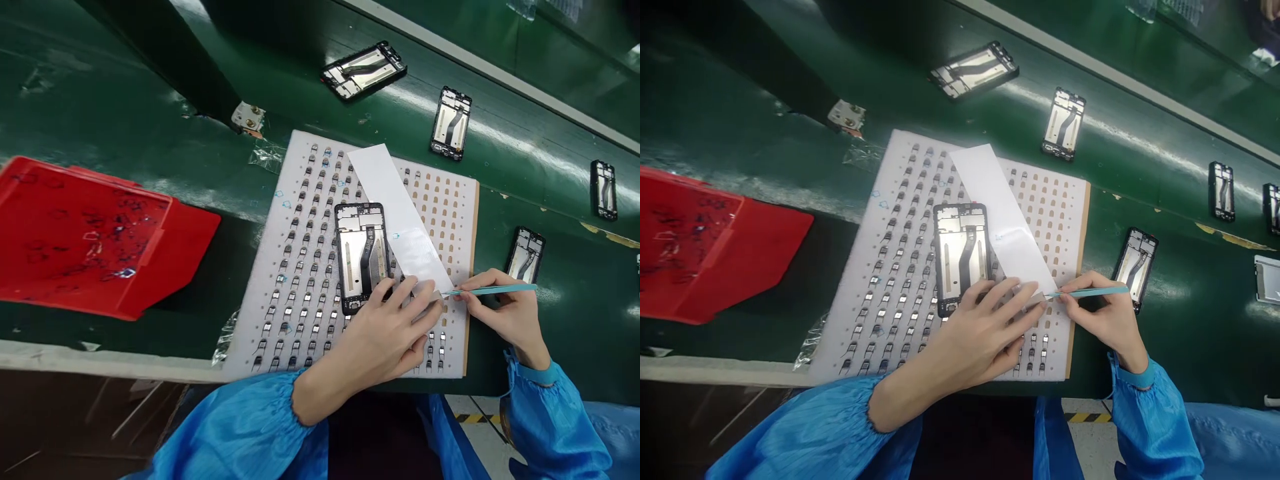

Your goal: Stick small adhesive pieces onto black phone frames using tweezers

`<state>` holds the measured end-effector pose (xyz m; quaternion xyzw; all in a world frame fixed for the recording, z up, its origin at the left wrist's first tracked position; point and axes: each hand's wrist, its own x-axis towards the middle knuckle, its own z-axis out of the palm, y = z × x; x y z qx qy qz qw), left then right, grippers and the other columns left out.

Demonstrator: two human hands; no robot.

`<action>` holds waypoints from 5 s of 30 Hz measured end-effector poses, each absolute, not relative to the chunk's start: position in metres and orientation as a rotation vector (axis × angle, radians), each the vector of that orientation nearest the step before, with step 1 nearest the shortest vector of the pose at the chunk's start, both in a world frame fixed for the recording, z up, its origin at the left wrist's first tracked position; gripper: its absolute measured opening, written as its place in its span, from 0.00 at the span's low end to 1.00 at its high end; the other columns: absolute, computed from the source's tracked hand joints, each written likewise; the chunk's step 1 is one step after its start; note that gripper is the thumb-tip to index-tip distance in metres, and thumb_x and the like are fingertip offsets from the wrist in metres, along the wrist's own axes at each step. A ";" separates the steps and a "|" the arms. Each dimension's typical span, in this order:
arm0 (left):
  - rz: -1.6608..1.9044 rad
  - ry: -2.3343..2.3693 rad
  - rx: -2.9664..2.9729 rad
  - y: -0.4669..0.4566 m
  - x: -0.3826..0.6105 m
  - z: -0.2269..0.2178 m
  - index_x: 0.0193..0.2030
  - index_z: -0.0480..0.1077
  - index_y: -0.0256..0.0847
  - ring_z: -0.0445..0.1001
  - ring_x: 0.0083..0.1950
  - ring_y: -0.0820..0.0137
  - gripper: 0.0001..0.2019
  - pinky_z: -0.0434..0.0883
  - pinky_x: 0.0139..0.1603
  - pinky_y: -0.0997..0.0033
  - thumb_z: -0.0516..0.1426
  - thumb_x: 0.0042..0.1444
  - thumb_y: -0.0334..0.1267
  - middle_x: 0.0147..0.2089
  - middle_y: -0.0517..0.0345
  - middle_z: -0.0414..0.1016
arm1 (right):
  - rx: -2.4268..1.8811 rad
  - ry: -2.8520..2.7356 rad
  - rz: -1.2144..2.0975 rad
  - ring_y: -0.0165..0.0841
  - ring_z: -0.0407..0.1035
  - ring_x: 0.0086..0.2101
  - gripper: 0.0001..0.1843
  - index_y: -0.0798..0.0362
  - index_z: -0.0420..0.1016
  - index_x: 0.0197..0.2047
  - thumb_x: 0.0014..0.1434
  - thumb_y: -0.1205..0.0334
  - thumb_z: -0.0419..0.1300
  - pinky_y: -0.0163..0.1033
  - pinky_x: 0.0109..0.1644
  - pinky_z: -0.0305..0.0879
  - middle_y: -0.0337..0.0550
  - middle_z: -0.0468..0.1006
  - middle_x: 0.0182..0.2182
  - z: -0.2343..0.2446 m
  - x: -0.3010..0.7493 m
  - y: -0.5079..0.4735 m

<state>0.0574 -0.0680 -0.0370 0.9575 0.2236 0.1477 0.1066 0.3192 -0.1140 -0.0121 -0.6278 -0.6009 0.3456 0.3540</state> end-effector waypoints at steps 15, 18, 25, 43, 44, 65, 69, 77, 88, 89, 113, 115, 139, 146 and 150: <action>0.523 0.685 2.748 -0.078 0.062 -0.033 0.72 0.69 0.37 0.66 0.70 0.46 0.28 0.59 0.74 0.44 0.57 0.70 0.48 0.70 0.43 0.70 | -1.631 -1.575 0.766 0.42 0.85 0.36 0.06 0.47 0.87 0.41 0.62 0.67 0.75 0.45 0.40 0.84 0.44 0.88 0.36 0.012 0.307 -0.114; 0.658 0.656 2.650 -0.073 0.042 -0.022 0.71 0.70 0.42 0.66 0.73 0.49 0.27 0.59 0.76 0.43 0.57 0.71 0.52 0.72 0.45 0.71 | -1.629 -1.324 0.720 0.42 0.85 0.32 0.05 0.47 0.86 0.40 0.63 0.65 0.76 0.45 0.36 0.85 0.43 0.88 0.34 0.017 0.284 -0.097; 0.783 1.182 2.441 0.011 -0.008 -0.019 0.63 0.74 0.38 0.73 0.65 0.55 0.15 0.74 0.64 0.50 0.53 0.75 0.32 0.65 0.45 0.77 | -1.536 -1.012 0.817 0.43 0.88 0.35 0.10 0.49 0.82 0.39 0.64 0.55 0.75 0.49 0.44 0.89 0.43 0.88 0.31 -0.007 0.206 -0.018; 0.655 1.101 2.604 0.046 -0.004 -0.046 0.66 0.70 0.38 0.73 0.58 0.56 0.17 0.72 0.53 0.55 0.52 0.74 0.28 0.60 0.48 0.78 | -1.484 -0.962 0.934 0.41 0.87 0.34 0.14 0.50 0.80 0.38 0.61 0.51 0.75 0.48 0.45 0.89 0.43 0.86 0.33 -0.035 0.194 0.009; 0.654 1.101 2.609 0.046 -0.004 -0.046 0.66 0.70 0.38 0.73 0.59 0.56 0.17 0.72 0.53 0.55 0.52 0.74 0.28 0.60 0.48 0.78 | -1.482 -0.963 0.934 0.41 0.87 0.34 0.14 0.50 0.80 0.38 0.61 0.51 0.75 0.49 0.45 0.89 0.43 0.87 0.33 -0.035 0.194 0.009; 0.616 1.052 2.745 0.051 -0.005 -0.050 0.66 0.71 0.40 0.73 0.55 0.55 0.19 0.73 0.49 0.55 0.53 0.72 0.28 0.58 0.46 0.79 | -1.472 -1.028 0.891 0.42 0.87 0.37 0.13 0.49 0.80 0.40 0.63 0.50 0.74 0.47 0.44 0.88 0.43 0.86 0.35 -0.032 0.193 0.004; 0.626 1.057 2.732 0.050 -0.006 -0.051 0.67 0.71 0.40 0.73 0.56 0.54 0.19 0.73 0.50 0.55 0.53 0.72 0.27 0.58 0.46 0.79 | -1.512 -1.101 0.870 0.41 0.86 0.36 0.10 0.48 0.80 0.40 0.64 0.52 0.72 0.47 0.43 0.88 0.43 0.86 0.35 -0.034 0.193 0.002; 0.632 1.057 2.741 0.050 -0.006 -0.051 0.66 0.71 0.39 0.73 0.55 0.54 0.19 0.72 0.49 0.56 0.54 0.71 0.27 0.58 0.46 0.79 | -1.562 -1.273 0.742 0.42 0.87 0.40 0.04 0.46 0.80 0.43 0.68 0.56 0.68 0.46 0.42 0.88 0.42 0.87 0.39 -0.039 0.192 -0.004; 0.632 1.054 2.735 0.050 -0.006 -0.051 0.67 0.70 0.39 0.73 0.56 0.55 0.19 0.73 0.50 0.55 0.54 0.72 0.27 0.59 0.47 0.78 | -1.562 -1.518 0.464 0.38 0.86 0.35 0.03 0.45 0.80 0.41 0.70 0.62 0.65 0.43 0.40 0.84 0.38 0.88 0.34 -0.035 0.190 -0.005; 0.627 1.054 2.729 0.050 -0.006 -0.051 0.67 0.70 0.39 0.73 0.56 0.54 0.19 0.73 0.50 0.55 0.54 0.72 0.27 0.59 0.46 0.78 | -1.559 -1.533 0.445 0.38 0.85 0.34 0.03 0.46 0.80 0.41 0.70 0.62 0.64 0.43 0.39 0.83 0.38 0.87 0.34 -0.035 0.190 -0.005; 0.413 1.036 2.957 0.051 -0.001 -0.047 0.67 0.71 0.35 0.75 0.55 0.54 0.20 0.75 0.50 0.55 0.52 0.72 0.26 0.59 0.44 0.78 | -1.460 -1.453 0.405 0.38 0.85 0.37 0.03 0.48 0.81 0.41 0.69 0.64 0.65 0.43 0.43 0.86 0.40 0.87 0.36 -0.028 0.205 -0.012; 0.264 1.040 3.029 0.050 0.001 -0.043 0.69 0.69 0.32 0.76 0.55 0.53 0.21 0.76 0.50 0.54 0.50 0.73 0.25 0.60 0.40 0.78 | -1.466 -1.376 0.375 0.39 0.86 0.39 0.02 0.47 0.82 0.43 0.69 0.63 0.67 0.44 0.44 0.86 0.41 0.88 0.38 -0.023 0.220 -0.025; 0.590 1.847 2.157 0.084 0.040 0.013 0.76 0.51 0.42 0.75 0.62 0.49 0.41 0.79 0.54 0.51 0.64 0.59 0.43 0.66 0.38 0.60 | -1.392 -1.207 0.285 0.48 0.86 0.43 0.09 0.42 0.85 0.49 0.68 0.65 0.69 0.52 0.45 0.89 0.43 0.89 0.44 -0.041 0.273 -0.113; 0.438 2.059 2.192 0.259 0.069 0.021 0.68 0.63 0.31 0.71 0.66 0.41 0.34 0.72 0.63 0.37 0.68 0.60 0.41 0.62 0.31 0.69 | -1.350 -1.188 0.278 0.47 0.87 0.37 0.07 0.44 0.84 0.44 0.68 0.66 0.67 0.45 0.34 0.88 0.45 0.89 0.39 -0.035 0.266 -0.104; 0.449 1.952 2.319 0.271 0.064 0.013 0.65 0.70 0.39 0.75 0.61 0.56 0.23 0.74 0.64 0.46 0.62 0.71 0.49 0.64 0.46 0.73 | -1.328 -1.175 0.320 0.47 0.87 0.39 0.13 0.42 0.84 0.51 0.69 0.69 0.65 0.45 0.37 0.90 0.43 0.90 0.43 -0.037 0.267 -0.103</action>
